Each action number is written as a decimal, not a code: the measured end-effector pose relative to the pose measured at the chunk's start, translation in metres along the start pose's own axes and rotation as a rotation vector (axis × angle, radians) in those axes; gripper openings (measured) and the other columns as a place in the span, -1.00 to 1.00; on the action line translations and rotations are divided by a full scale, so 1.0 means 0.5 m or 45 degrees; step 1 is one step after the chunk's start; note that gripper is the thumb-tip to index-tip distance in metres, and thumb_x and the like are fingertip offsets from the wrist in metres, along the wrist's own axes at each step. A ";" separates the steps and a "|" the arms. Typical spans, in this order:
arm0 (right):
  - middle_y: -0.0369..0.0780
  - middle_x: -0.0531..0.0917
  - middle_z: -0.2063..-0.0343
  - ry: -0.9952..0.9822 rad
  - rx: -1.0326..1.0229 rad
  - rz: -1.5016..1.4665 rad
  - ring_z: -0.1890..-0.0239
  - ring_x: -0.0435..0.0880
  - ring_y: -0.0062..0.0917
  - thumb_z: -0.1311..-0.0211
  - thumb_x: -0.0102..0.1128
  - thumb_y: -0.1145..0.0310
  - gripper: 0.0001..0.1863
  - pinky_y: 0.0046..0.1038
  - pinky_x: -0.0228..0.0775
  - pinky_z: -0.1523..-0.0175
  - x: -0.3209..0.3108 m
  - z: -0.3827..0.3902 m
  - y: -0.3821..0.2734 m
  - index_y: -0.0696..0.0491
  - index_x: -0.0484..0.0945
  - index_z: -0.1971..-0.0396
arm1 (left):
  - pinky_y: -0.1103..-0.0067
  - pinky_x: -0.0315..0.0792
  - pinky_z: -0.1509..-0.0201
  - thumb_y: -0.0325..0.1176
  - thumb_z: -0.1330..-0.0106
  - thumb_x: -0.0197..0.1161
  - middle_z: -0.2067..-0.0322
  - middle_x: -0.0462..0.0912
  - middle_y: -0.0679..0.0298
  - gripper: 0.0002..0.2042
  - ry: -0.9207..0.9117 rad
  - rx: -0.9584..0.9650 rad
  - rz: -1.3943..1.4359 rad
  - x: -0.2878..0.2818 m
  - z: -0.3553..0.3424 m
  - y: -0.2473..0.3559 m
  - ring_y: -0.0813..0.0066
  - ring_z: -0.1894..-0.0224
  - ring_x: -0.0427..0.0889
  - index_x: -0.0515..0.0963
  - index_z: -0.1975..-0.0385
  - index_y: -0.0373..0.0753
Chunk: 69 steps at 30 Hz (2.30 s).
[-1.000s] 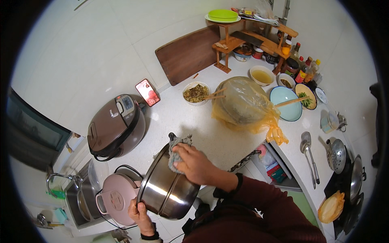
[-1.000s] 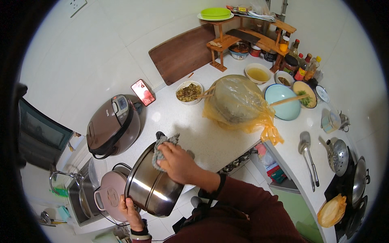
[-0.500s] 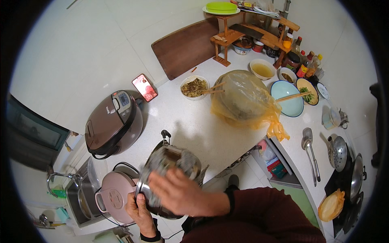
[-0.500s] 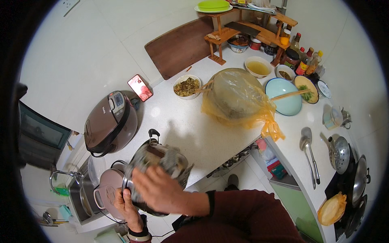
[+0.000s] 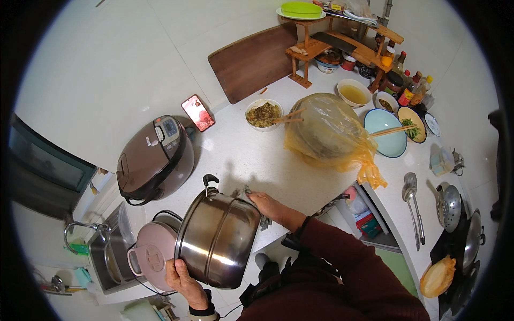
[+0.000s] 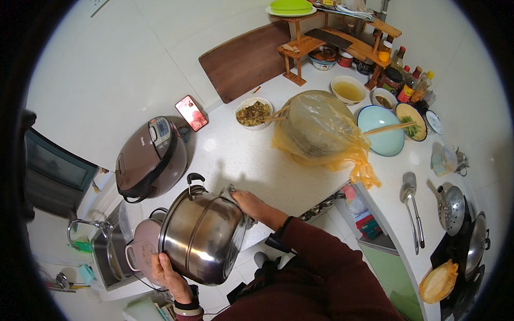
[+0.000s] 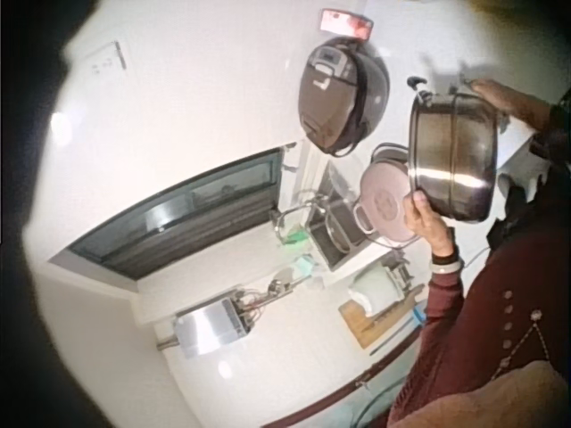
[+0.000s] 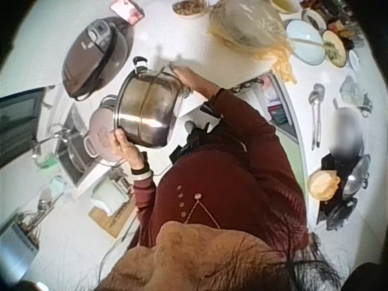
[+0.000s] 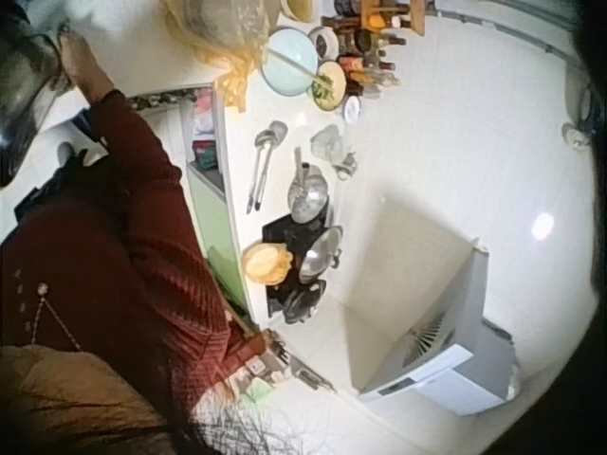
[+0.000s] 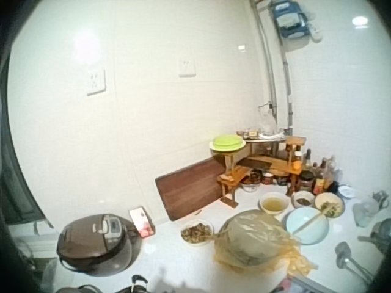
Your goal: The person wipes the exterior of a stainless steel pot with a cloth. They rotate the pot to clean different sides and continue wiping until the end of the clip.
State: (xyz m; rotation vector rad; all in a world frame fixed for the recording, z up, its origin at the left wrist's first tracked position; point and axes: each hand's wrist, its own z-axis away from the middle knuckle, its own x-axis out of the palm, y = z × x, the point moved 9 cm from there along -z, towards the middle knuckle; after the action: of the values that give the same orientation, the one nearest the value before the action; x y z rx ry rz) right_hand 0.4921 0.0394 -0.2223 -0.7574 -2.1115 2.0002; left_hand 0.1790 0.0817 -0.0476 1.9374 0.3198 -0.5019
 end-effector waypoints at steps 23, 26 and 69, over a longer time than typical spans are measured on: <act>-0.01 0.65 -0.10 0.065 -0.486 0.081 -0.11 0.67 -0.08 -0.54 0.14 0.29 -0.70 -0.17 0.53 -0.18 -0.017 0.027 -0.215 0.17 0.63 -0.06 | 0.52 0.17 0.36 -0.08 -0.63 0.18 0.55 0.38 0.40 -0.56 0.104 -0.057 0.148 -0.018 0.034 -0.051 0.61 0.43 0.27 0.41 0.47 -0.28; 0.04 0.66 -0.09 -0.178 0.090 -0.176 -0.08 0.69 -0.13 -0.60 0.07 0.21 -0.66 -0.24 0.53 -0.17 -0.013 -0.001 -0.054 0.19 0.61 -0.02 | 0.53 0.14 0.38 -0.07 -0.63 0.20 0.57 0.38 0.42 -0.56 0.083 -0.043 0.195 -0.005 0.020 -0.039 0.62 0.45 0.25 0.44 0.46 -0.29; -0.24 0.73 0.13 0.165 0.699 -1.411 0.13 0.70 -0.49 -0.71 -0.10 0.06 -0.57 -0.42 0.57 -0.04 0.052 0.076 0.116 0.08 0.64 -0.07 | 0.55 0.15 0.34 0.04 -0.56 0.29 0.52 0.33 0.47 -0.51 -0.129 -0.079 0.328 0.042 0.006 -0.048 0.63 0.40 0.23 0.47 0.45 -0.29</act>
State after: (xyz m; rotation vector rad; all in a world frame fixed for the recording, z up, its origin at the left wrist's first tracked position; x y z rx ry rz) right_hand 0.4685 0.0166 -0.2887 0.3297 -1.2669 1.6138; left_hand 0.1862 0.0886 -0.0780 1.8521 0.0192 -0.4132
